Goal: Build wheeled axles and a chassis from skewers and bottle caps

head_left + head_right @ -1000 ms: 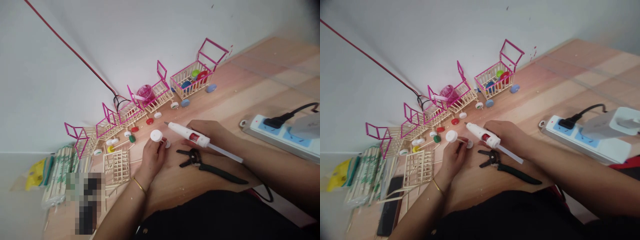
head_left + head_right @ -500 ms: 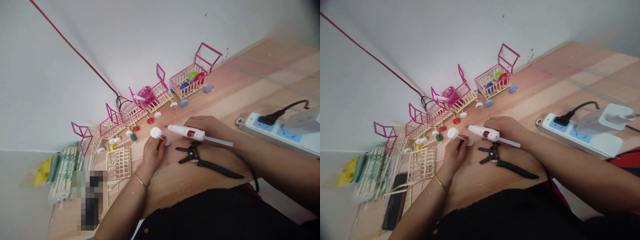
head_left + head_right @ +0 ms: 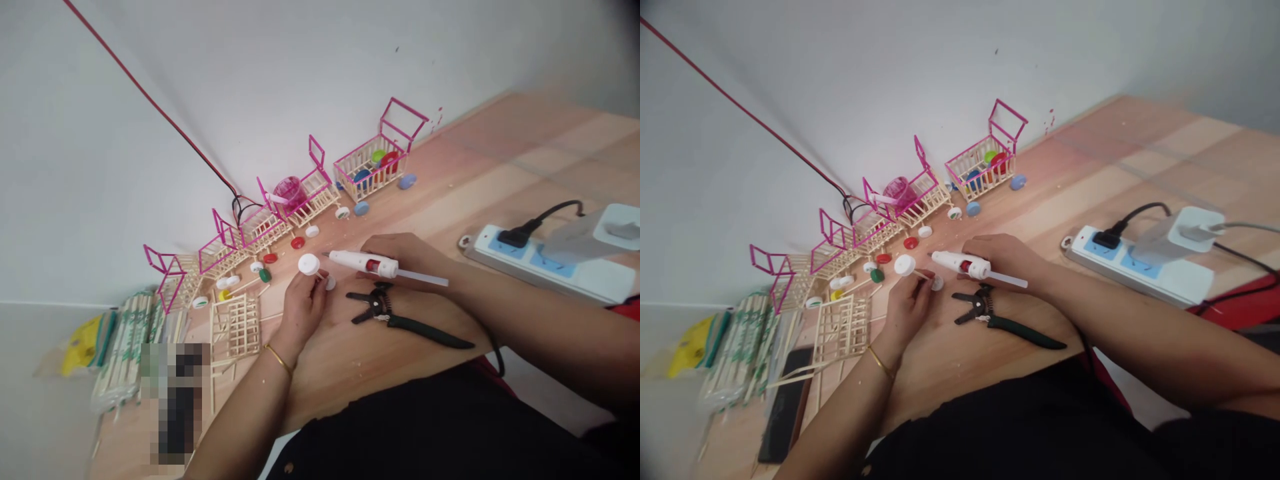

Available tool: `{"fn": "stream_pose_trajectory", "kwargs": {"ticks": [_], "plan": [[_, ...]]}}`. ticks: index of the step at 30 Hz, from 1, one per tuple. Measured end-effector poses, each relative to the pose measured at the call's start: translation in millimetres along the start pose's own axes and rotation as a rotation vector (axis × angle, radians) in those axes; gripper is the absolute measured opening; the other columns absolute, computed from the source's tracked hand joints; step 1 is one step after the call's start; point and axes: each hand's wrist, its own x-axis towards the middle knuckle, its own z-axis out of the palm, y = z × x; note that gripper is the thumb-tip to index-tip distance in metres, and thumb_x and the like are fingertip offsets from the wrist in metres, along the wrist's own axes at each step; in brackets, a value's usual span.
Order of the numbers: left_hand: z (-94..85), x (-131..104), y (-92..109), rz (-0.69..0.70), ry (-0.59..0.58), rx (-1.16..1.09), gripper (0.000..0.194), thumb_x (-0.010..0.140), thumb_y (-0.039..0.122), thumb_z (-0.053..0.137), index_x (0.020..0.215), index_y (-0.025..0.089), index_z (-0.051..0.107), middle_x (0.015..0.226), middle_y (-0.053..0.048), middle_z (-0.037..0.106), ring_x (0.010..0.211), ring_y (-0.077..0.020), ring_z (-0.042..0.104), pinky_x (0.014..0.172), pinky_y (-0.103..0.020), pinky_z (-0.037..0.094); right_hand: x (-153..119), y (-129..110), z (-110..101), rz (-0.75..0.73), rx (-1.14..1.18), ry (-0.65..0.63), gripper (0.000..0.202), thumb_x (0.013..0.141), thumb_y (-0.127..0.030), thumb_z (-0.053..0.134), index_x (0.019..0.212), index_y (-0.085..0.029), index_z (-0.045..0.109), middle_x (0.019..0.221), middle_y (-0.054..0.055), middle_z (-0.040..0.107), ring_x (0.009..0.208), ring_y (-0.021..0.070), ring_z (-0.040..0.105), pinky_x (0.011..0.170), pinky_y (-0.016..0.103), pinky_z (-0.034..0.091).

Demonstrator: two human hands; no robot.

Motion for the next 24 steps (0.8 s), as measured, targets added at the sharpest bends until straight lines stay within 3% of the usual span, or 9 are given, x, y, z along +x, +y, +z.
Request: {"fn": "stream_pose_trajectory", "kwargs": {"ticks": [17,24], "plan": [[0.6,-0.9,-0.8,0.002,0.005,0.001,0.011,0.089,0.02,0.047,0.091,0.017,0.058,0.083,-0.005,0.062,0.078,-0.0158,0.058,0.071,-0.028,0.045,2.6,4.4,5.7,0.001,-0.055,0.002,0.022,0.081,-0.041,0.058,0.079,-0.019,0.058,0.078,0.005,0.064,0.074,0.0199,0.06,0.062,0.028,0.039],[-0.3,-0.7,0.9,0.021,0.004,0.021,0.012,0.089,0.02,0.046,0.09,0.017,0.058,0.081,-0.005,0.061,0.077,-0.0164,0.057,0.071,-0.028,0.045,2.5,3.3,6.4,0.017,-0.091,-0.063,0.024,0.083,-0.042,0.054,0.081,-0.019,0.058,0.081,0.006,0.065,0.076,0.0209,0.059,0.064,0.029,0.039]]}}
